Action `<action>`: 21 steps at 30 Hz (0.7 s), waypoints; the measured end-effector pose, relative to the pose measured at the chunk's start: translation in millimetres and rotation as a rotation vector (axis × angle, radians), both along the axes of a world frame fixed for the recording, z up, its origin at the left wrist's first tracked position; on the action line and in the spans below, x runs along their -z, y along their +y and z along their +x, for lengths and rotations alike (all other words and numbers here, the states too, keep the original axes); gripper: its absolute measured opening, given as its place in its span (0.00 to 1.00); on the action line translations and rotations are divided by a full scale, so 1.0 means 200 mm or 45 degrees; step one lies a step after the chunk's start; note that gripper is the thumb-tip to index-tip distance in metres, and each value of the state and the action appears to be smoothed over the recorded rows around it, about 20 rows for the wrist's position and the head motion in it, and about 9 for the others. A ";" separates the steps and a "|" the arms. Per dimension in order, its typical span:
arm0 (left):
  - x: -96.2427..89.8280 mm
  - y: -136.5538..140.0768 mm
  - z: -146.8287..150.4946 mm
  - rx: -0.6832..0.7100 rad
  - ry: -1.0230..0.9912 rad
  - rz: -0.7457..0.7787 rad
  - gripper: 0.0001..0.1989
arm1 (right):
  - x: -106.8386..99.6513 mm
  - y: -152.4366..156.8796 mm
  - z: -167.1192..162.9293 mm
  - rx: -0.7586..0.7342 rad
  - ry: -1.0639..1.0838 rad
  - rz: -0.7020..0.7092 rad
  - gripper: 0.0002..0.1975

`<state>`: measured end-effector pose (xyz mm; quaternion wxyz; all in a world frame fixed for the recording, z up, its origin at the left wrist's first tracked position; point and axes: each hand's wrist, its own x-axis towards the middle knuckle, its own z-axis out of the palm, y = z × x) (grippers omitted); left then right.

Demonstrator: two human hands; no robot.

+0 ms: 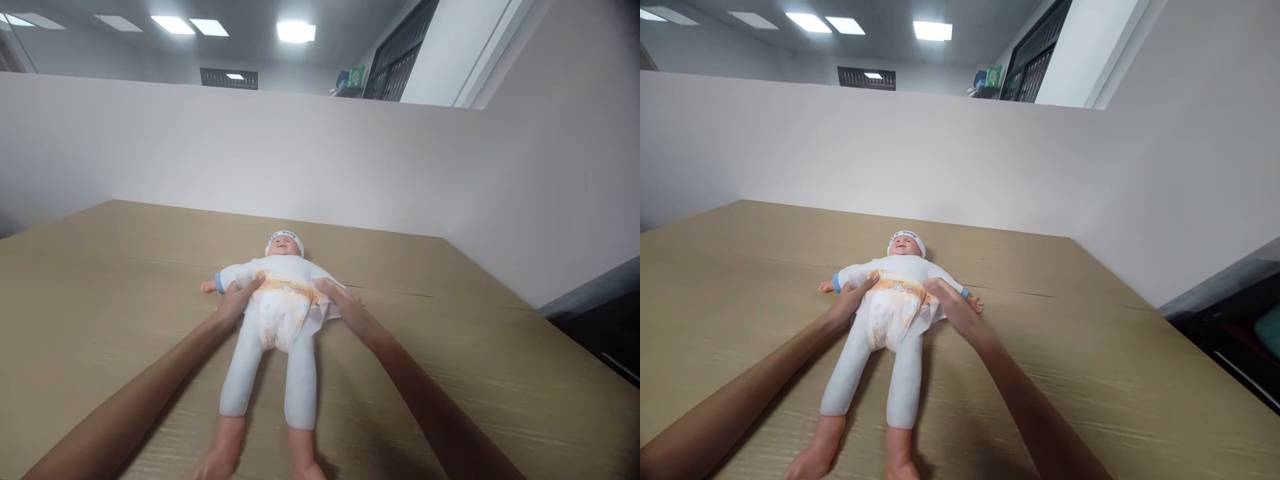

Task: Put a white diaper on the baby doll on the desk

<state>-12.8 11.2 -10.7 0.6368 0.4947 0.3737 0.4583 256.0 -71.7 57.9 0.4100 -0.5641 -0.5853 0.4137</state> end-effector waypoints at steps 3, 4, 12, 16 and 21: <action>0.00 0.00 0.00 -0.024 -0.002 0.038 0.31 | -0.04 -0.04 -0.03 0.086 -0.353 0.022 0.27; 0.00 0.00 0.00 -0.011 -0.013 0.044 0.31 | -0.04 -0.05 -0.02 0.085 -0.399 0.019 0.26; 0.02 0.00 -0.02 0.021 -0.061 -0.004 0.32 | -0.07 0.04 0.35 -0.109 -0.040 -0.308 0.30; 0.03 0.00 -0.01 0.008 -0.119 0.015 0.33 | -0.08 0.02 0.36 -0.084 -0.074 -0.316 0.29; 0.03 0.00 -0.01 -0.021 -0.155 -0.019 0.32 | -0.01 0.01 0.23 -0.040 0.049 -0.362 0.31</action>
